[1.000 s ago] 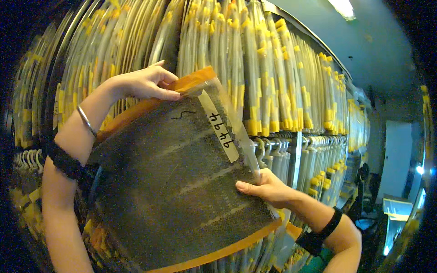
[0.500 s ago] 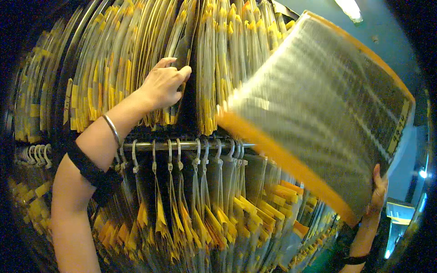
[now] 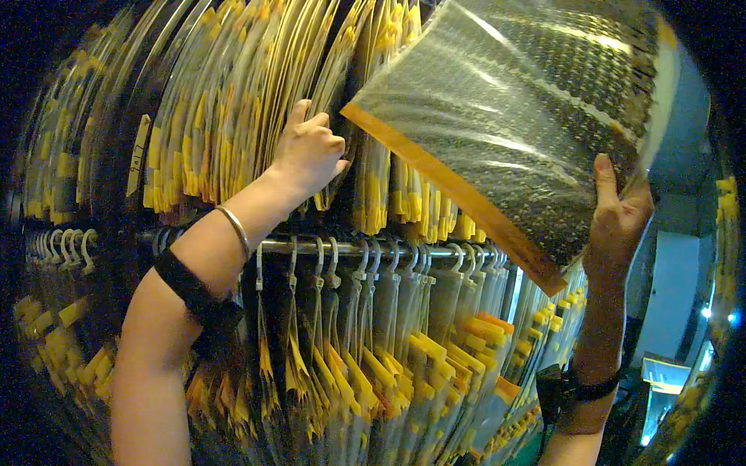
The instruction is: Picking up stencils or printed films from a light table and filing them into a hanging storage system.
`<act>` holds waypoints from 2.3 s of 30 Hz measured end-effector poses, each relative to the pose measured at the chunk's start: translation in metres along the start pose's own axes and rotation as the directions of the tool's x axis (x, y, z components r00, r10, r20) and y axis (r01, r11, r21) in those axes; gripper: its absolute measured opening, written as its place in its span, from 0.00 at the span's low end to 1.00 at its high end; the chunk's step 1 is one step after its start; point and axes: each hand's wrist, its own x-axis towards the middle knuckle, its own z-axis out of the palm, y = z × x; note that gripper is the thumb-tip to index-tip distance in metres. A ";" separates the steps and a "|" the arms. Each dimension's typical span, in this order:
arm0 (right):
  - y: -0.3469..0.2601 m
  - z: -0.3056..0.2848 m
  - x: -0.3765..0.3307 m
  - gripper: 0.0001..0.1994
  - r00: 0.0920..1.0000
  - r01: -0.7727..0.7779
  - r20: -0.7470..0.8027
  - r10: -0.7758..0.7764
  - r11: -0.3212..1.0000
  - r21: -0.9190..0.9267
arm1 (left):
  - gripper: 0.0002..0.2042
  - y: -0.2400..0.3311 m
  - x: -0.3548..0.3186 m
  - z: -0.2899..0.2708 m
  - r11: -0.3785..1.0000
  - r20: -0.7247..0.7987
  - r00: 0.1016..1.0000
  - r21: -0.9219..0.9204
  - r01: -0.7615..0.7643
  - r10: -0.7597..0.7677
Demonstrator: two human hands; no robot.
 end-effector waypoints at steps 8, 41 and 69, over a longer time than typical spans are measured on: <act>-0.040 0.064 -0.004 0.15 0.988 0.131 0.080 -0.131 0.991 0.005 | 0.09 0.001 -0.003 0.003 0.999 0.073 0.997 -0.047 0.018 -0.015; -0.041 0.241 -0.074 0.06 0.707 -0.328 0.665 0.240 0.945 0.007 | 0.21 -0.025 -0.038 -0.036 0.861 0.129 0.911 -0.400 -0.313 0.391; 0.080 -0.239 -0.275 0.16 -0.226 -0.739 0.577 0.785 0.248 -0.626 | 0.07 0.304 -0.291 -0.204 -0.228 0.648 0.696 -0.660 0.716 0.310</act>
